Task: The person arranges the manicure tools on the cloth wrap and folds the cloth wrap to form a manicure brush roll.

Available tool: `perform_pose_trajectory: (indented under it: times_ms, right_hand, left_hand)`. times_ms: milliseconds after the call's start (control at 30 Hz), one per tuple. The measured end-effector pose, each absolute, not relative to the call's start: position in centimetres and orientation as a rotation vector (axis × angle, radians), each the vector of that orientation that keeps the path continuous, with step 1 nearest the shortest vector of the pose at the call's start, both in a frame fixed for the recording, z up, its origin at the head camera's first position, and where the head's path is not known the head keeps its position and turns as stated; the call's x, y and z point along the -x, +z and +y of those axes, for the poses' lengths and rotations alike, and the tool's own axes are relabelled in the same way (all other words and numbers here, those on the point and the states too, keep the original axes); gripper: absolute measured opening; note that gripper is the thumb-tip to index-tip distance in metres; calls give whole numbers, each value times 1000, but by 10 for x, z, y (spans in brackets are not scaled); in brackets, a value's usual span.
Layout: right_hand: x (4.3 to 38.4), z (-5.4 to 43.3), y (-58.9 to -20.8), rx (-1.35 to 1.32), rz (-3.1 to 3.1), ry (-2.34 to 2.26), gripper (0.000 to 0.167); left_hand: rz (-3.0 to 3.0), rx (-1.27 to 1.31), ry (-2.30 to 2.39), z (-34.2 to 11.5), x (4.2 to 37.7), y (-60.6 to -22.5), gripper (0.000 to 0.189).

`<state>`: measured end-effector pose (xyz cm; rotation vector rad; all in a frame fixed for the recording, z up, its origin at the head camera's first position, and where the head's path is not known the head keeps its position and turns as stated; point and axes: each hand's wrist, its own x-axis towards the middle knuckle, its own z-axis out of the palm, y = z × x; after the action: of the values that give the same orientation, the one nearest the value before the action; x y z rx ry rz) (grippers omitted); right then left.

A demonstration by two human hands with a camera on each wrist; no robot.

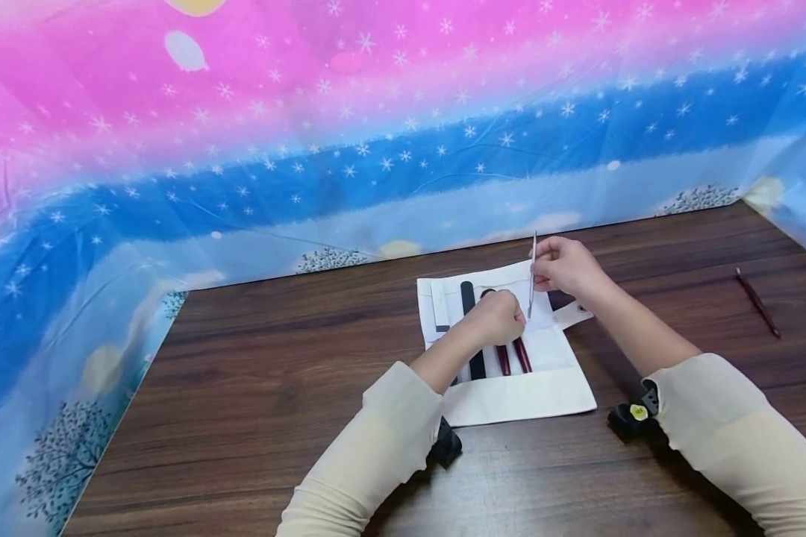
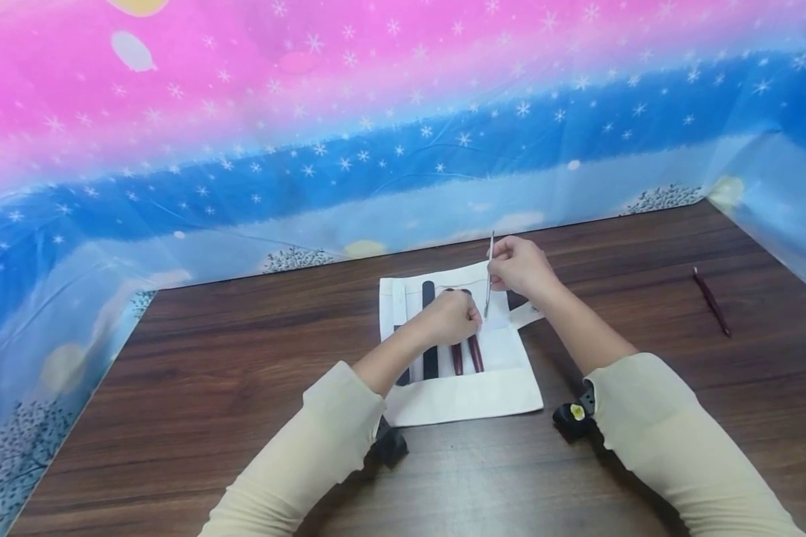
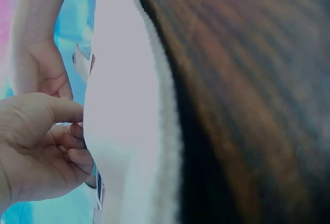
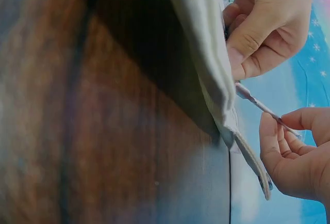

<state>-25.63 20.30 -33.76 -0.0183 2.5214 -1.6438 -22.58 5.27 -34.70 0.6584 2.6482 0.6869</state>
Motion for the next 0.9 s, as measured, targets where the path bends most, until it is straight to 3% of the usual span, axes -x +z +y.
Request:
perform_pose_trajectory:
  times_ms: [567,900]
  right_hand:
    - [255,198,-343,6,2481,-1496,31]
    - [252,197,-347,89,2390,-1405,23]
  left_hand:
    - [2652,-700,641,52,226,-346,45]
    - [2649,-714,648,51,225,-346,44]
